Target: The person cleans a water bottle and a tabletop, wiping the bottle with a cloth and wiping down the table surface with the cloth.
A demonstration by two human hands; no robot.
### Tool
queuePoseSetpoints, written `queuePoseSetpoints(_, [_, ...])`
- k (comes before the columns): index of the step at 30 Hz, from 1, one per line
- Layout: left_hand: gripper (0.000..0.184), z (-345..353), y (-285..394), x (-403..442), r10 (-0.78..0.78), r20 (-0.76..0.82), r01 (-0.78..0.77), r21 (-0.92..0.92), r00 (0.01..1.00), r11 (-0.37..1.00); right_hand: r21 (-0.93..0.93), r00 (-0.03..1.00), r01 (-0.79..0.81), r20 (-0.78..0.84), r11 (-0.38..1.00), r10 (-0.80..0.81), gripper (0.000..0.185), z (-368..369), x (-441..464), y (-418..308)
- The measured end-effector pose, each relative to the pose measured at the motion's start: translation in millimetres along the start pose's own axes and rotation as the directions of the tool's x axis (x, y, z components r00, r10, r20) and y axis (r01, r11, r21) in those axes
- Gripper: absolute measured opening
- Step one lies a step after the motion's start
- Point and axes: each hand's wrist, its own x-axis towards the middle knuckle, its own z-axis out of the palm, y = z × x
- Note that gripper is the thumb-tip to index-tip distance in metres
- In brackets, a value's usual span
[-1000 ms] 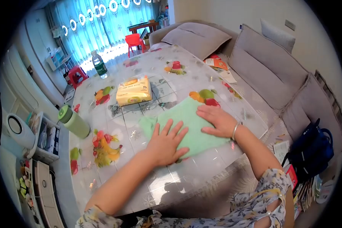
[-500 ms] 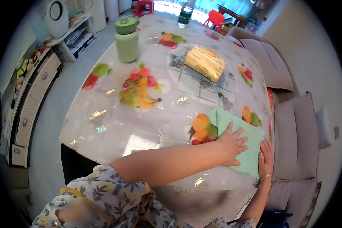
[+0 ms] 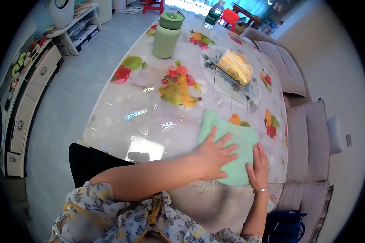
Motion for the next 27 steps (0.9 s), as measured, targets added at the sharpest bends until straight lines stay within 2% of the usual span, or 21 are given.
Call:
queuePoseSetpoints(4, [0.070, -4, -20, -74, -0.074, -0.139, 0.076, 0.010, 0.988, 0.997, 0.017, 0.999, 0.048, 0.021, 0.999, -0.048, 0.066, 9, 25, -65])
queuePoseSetpoints(6, [0.070, -6, -30, -106, -0.092, -0.194, 0.098, 0.024, 0.977, 0.995, -0.024, 0.983, 0.181, 0.030, 0.983, -0.181, 0.068, 15, 37, -93])
queuePoseSetpoints(7, [0.070, -6, -32, -121, -0.111, -0.240, 0.122, 0.031, 0.964, 0.992, -0.033, 0.985, 0.171, 0.025, 0.985, -0.171, 0.068, 18, 42, -107])
queuePoseSetpoints(9, [0.070, -11, -38, -147, -0.119, -0.302, 0.138, 0.041, 0.946, 0.990, 0.000, 0.965, 0.255, 0.063, 0.967, -0.255, 0.069, 22, 56, -131])
queuePoseSetpoints(16, [0.078, -29, -47, -207, -0.184, -0.287, 0.231, 0.142, 0.940, 0.962, 0.020, 0.931, 0.352, 0.101, 0.936, -0.352, 0.071, 32, 88, -186])
queuePoseSetpoints(19, [0.079, -37, -55, -228, -0.233, -0.281, 0.274, 0.116, 0.931, 0.955, -0.013, 0.909, 0.404, 0.113, 0.915, -0.400, 0.071, 35, 99, -203])
queuePoseSetpoints(24, [0.078, -43, -68, -239, -0.236, -0.323, 0.250, 0.001, 0.916, 0.968, 0.078, 0.882, 0.454, 0.102, 0.887, -0.460, 0.070, 40, 130, -225])
queuePoseSetpoints(27, [0.073, -46, -84, -232, -0.277, -0.331, 0.303, 0.028, 0.902, 0.953, 0.070, 0.873, 0.478, 0.073, 0.875, -0.483, 0.069, 49, 151, -228])
